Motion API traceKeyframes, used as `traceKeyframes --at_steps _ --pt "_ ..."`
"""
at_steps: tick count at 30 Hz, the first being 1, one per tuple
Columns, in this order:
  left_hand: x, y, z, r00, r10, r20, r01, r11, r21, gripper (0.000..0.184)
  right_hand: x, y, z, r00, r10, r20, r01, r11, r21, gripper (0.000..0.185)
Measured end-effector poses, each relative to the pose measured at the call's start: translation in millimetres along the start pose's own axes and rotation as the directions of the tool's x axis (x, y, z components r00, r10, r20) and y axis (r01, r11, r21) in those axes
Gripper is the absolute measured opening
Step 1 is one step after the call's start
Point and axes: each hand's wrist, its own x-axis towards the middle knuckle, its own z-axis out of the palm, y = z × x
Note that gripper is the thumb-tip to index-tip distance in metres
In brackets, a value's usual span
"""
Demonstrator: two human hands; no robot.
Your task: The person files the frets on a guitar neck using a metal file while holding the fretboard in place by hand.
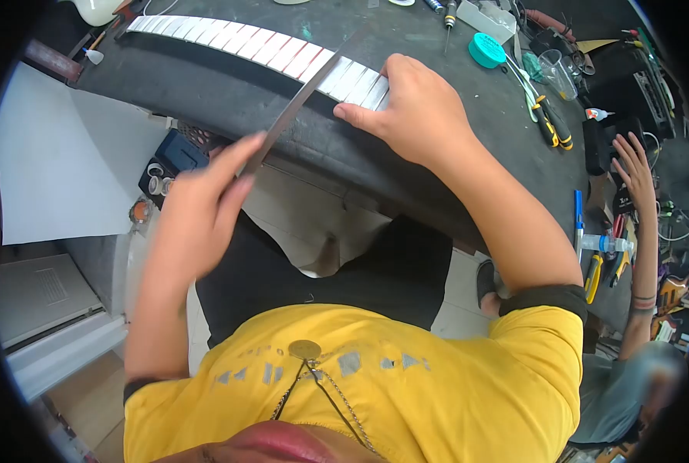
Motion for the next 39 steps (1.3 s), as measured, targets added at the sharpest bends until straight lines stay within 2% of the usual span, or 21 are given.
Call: traceKeyframes --at_steps 2,3,6,7,8,10,13,14,16,17,19,21,24,26,29,32,34,37,39 --pt "-37 -10 -10 1.000 0.020 0.009 -0.020 1.000 0.019 0.054 4 1 0 1.000 0.002 -0.020 -0.002 1.000 -0.001 0.078" --pt "-45 -4 -17 0.990 -0.106 0.093 0.108 0.994 -0.021 0.056 3 2 2 1.000 -0.009 -0.025 0.009 1.000 -0.001 0.078" --pt "6 2 -9 0.999 0.012 0.052 -0.018 0.993 0.117 0.052 4 2 2 0.999 -0.029 -0.023 0.029 1.000 0.000 0.079" --pt "33 6 -4 0.999 0.015 0.047 -0.019 0.997 0.079 0.048 3 2 2 1.000 -0.019 -0.021 0.019 1.000 0.001 0.079" --pt "63 6 6 0.995 0.098 0.013 -0.099 0.994 0.043 0.043 2 5 4 0.999 -0.026 -0.035 0.026 1.000 0.007 0.080" --pt "113 -5 36 0.977 0.196 -0.089 -0.189 0.979 0.078 0.040 3 10 9 0.997 -0.043 -0.060 0.044 0.999 0.020 0.083" --pt "100 11 26 1.000 0.027 0.000 -0.027 1.000 0.007 0.038 1 10 9 0.997 -0.045 -0.064 0.048 0.998 0.035 0.084" --pt "75 10 15 0.999 0.035 0.015 -0.035 0.999 0.006 0.042 1 10 9 0.997 -0.043 -0.061 0.045 0.999 0.031 0.084" --pt "13 9 -6 0.995 -0.079 0.055 0.078 0.997 0.015 0.048 2 9 8 0.997 -0.040 -0.060 0.042 0.999 0.028 0.084" --pt "-12 -2 -13 0.991 0.130 -0.017 -0.127 0.986 0.112 0.053 3 8 6 0.998 -0.041 -0.055 0.042 0.999 0.011 0.082" --pt "-29 -1 -17 0.999 -0.034 0.032 0.032 0.997 0.065 0.057 3 2 3 0.998 -0.041 -0.038 0.040 0.999 -0.031 0.078" --pt "-17 4 -20 0.997 -0.049 0.067 0.040 0.990 0.137 0.055 2 0 4 1.000 -0.021 -0.018 0.021 1.000 -0.006 0.078" --pt "60 12 0 0.998 0.041 0.047 -0.045 0.995 0.094 0.042 2 3 4 0.999 -0.025 -0.046 0.025 1.000 -0.006 0.078" --pt "106 10 23 0.994 0.109 0.009 -0.109 0.983 0.148 0.037 1 4 4 0.998 -0.033 -0.054 0.032 0.999 -0.011 0.078" --pt "104 10 29 0.998 0.056 -0.015 -0.055 0.995 0.088 0.035 0 5 4 0.998 -0.035 -0.044 0.034 0.999 -0.008 0.078" --pt "24 17 -6 0.997 -0.062 0.048 0.057 0.995 0.086 0.045 0 5 5 0.998 -0.040 -0.046 0.041 0.999 0.004 0.076" --pt "-26 5 -20 0.999 -0.010 0.031 0.007 0.997 0.073 0.055 1 5 5 0.997 -0.045 -0.057 0.044 0.999 -0.006 0.075" --pt "-19 12 -26 0.994 -0.071 0.088 0.060 0.992 0.113 0.055 2 1 2 1.000 -0.022 -0.022 0.021 1.000 -0.016 0.074" --pt "24 16 -15 0.997 -0.018 0.072 0.007 0.989 0.148 0.046 2 3 5 0.998 -0.037 -0.041 0.037 0.999 -0.004 0.074"
